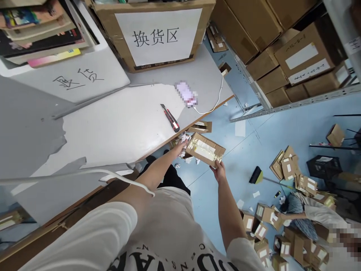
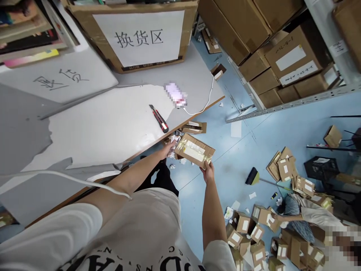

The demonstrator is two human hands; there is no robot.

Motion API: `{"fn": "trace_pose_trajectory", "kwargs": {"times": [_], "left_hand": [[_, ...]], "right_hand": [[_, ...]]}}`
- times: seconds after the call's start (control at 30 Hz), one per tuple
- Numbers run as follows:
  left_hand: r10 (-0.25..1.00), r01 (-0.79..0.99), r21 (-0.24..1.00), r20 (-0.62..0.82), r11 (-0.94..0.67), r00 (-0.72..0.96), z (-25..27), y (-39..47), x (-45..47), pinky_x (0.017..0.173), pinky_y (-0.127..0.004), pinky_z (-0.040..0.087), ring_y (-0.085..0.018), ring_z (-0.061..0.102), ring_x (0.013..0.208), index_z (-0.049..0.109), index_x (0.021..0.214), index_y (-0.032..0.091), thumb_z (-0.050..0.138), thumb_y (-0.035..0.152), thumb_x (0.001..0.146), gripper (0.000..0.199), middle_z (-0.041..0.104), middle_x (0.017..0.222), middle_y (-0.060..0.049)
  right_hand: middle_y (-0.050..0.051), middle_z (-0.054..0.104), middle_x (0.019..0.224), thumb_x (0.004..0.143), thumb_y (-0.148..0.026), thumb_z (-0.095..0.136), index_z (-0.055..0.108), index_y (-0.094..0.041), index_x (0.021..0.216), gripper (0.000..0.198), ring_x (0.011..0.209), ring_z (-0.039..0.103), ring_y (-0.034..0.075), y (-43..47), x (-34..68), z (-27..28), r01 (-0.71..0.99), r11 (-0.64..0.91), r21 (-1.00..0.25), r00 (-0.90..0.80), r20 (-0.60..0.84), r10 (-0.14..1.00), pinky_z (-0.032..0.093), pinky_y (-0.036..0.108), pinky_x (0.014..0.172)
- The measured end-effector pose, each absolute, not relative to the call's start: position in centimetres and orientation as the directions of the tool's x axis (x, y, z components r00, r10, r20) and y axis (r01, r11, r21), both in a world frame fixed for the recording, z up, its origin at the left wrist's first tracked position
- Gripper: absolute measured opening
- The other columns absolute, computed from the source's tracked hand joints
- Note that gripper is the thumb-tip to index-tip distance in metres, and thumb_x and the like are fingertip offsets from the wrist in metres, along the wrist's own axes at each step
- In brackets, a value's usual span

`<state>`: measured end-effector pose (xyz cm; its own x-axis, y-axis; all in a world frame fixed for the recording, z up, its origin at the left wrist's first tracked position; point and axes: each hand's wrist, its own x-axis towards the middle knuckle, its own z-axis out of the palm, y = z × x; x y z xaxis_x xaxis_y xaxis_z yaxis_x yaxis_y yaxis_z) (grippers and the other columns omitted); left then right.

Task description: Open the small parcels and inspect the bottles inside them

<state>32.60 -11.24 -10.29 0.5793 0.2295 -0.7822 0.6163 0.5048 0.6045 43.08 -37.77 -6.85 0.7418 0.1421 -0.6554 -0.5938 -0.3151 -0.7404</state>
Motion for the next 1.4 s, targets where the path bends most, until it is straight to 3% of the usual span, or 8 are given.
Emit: {"fn": "trace_pose_trajectory", "kwargs": {"times": [0.2, 0.33, 0.47, 0.57, 0.73, 0.87, 1.17, 1.4], "left_hand": [[0.097, 0.708, 0.495, -0.847, 0.504, 0.522, -9.4, -9.3, 32.2, 0.104, -0.054, 0.031, -0.040, 0.010, 0.142, 0.003, 0.150, 0.030, 0.058, 0.072, 0.068, 0.108, -0.002, 0.158, -0.011], [0.107, 0.653, 0.536, -0.810, 0.535, 0.577, -7.6, -8.7, 30.3, 0.104, -0.052, 0.033, -0.041, 0.023, 0.139, 0.023, 0.148, 0.023, 0.066, 0.064, 0.068, 0.099, 0.016, 0.156, -0.015], [0.265, 0.525, 0.633, -0.746, 0.569, 0.611, -5.5, -7.3, 26.8, 0.102, -0.047, 0.038, -0.038, 0.042, 0.129, 0.053, 0.129, 0.018, 0.073, 0.055, 0.064, 0.077, 0.047, 0.140, -0.016], [0.487, 0.320, 0.764, -0.616, 0.560, 0.619, -3.8, -5.7, 22.8, 0.101, -0.045, 0.041, -0.033, 0.055, 0.116, 0.060, 0.118, 0.018, 0.075, 0.050, 0.063, 0.065, 0.061, 0.123, -0.015], [0.855, 0.003, 0.925, -0.354, 0.381, 0.379, -0.6, -3.2, 13.8, 0.104, -0.046, 0.039, -0.029, 0.057, 0.116, 0.059, 0.117, 0.016, 0.076, 0.046, 0.065, 0.062, 0.062, 0.119, -0.016], [0.974, -0.057, 0.973, -0.218, 0.222, 0.066, 1.4, -4.0, 6.4, 0.106, -0.048, 0.037, -0.030, 0.051, 0.123, 0.058, 0.118, 0.018, 0.071, 0.048, 0.071, 0.058, 0.059, 0.126, -0.015], [0.865, -0.033, 0.988, -0.145, 0.148, -0.481, 2.0, -12.0, -5.9, 0.108, -0.048, 0.035, -0.031, 0.046, 0.128, 0.054, 0.122, 0.018, 0.065, 0.053, 0.075, 0.060, 0.053, 0.134, -0.016], [0.721, -0.102, 0.986, -0.166, 0.132, -0.673, 0.2, -17.4, -14.8, 0.112, -0.050, 0.030, -0.031, 0.037, 0.135, 0.048, 0.128, 0.020, 0.067, 0.054, 0.073, 0.067, 0.045, 0.140, -0.016]], "right_hand": [[0.008, 0.040, 0.144, 0.065, -0.044, 0.066, 0.050, -0.028, 0.119, 0.058, 0.124, 0.048, 0.020, -36.3, 43.9, -9.6, -0.599, -0.298, -0.743, 0.780, -0.626, -0.006, 0.050, 0.039, 0.090], [0.010, 0.045, 0.140, 0.063, -0.041, 0.067, 0.051, -0.025, 0.118, 0.059, 0.121, 0.052, 0.021, -33.2, 43.8, -9.6, -0.566, -0.340, -0.751, 0.788, -0.615, 0.045, 0.050, 0.040, 0.092], [0.011, 0.057, 0.128, 0.065, -0.043, 0.067, 0.054, -0.022, 0.115, 0.056, 0.111, 0.060, 0.023, -27.6, 43.5, -8.1, -0.416, -0.363, -0.834, 0.811, -0.521, 0.266, 0.050, 0.044, 0.091], [0.013, 0.060, 0.125, 0.069, -0.047, 0.066, 0.053, -0.020, 0.116, 0.056, 0.110, 0.061, 0.024, -21.6, 42.3, -6.4, -0.279, -0.329, -0.902, 0.754, -0.418, 0.507, 0.048, 0.045, 0.095], [0.017, 0.061, 0.123, 0.074, -0.050, 0.064, 0.053, -0.016, 0.119, 0.057, 0.115, 0.059, 0.024, -10.6, 37.8, -2.9, -0.046, -0.211, -0.976, 0.565, -0.200, 0.801, 0.043, 0.046, 0.101], [0.018, 0.058, 0.126, 0.073, -0.051, 0.064, 0.053, -0.015, 0.118, 0.058, 0.119, 0.056, 0.024, -3.8, 32.7, -0.7, 0.031, -0.119, -0.992, 0.387, -0.098, 0.917, 0.042, 0.047, 0.103], [0.014, 0.055, 0.132, 0.080, -0.046, 0.060, 0.053, -0.019, 0.121, 0.050, 0.122, 0.052, 0.023, 0.5, 19.1, 1.8, 0.164, -0.035, -0.986, -0.002, -0.035, 0.999, 0.040, 0.047, 0.104], [0.012, 0.057, 0.128, 0.081, -0.043, 0.060, 0.055, -0.018, 0.120, 0.047, 0.121, 0.053, 0.023, -1.0, 7.4, 2.6, 0.239, 0.073, -0.968, -0.205, 0.023, 0.978, 0.039, 0.046, 0.105]]}}
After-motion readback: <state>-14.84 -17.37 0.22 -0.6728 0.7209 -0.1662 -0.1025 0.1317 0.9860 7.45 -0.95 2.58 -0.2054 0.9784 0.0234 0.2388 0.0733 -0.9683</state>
